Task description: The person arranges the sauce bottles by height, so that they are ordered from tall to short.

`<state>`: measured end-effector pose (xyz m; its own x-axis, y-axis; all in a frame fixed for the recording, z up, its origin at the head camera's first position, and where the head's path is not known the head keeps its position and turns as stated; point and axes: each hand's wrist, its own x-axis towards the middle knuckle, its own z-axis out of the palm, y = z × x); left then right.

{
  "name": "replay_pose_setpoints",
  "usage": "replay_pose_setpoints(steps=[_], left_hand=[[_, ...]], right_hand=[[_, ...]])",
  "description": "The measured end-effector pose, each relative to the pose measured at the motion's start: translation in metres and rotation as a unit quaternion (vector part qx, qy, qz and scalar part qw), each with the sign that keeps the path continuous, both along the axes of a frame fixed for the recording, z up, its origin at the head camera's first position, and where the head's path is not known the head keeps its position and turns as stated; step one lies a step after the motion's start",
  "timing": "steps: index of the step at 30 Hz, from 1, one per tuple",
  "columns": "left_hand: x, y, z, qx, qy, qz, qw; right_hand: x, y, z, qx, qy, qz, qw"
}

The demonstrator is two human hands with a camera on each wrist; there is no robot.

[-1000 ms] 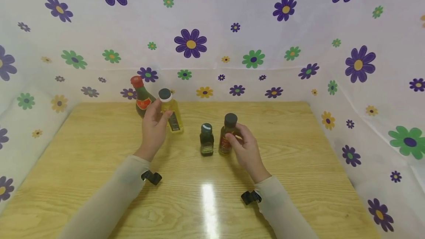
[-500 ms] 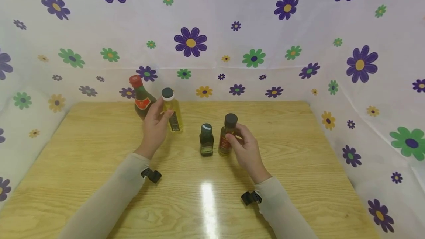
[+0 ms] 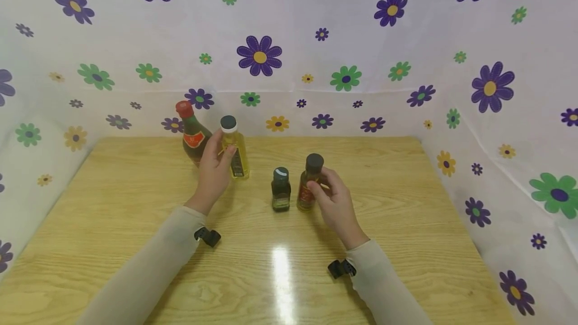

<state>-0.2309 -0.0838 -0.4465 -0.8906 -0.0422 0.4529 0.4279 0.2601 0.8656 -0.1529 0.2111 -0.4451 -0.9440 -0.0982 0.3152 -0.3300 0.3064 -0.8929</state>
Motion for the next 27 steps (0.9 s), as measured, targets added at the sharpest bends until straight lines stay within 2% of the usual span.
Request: replay_pose_setpoints(steps=[10, 27], left_hand=[[0.0045, 0.0025, 0.0032, -0.003, -0.021, 0.017, 0.9996], [0.0064, 0.0073, 0.0047, 0.007, -0.024, 0.034, 0.9991]], right_hand=[[0.0010, -0.0005, 0.0002, -0.005, -0.005, 0.000, 1.0000], [0.0001, 0.0005, -0.0008, -0.003, -0.005, -0.001, 1.0000]])
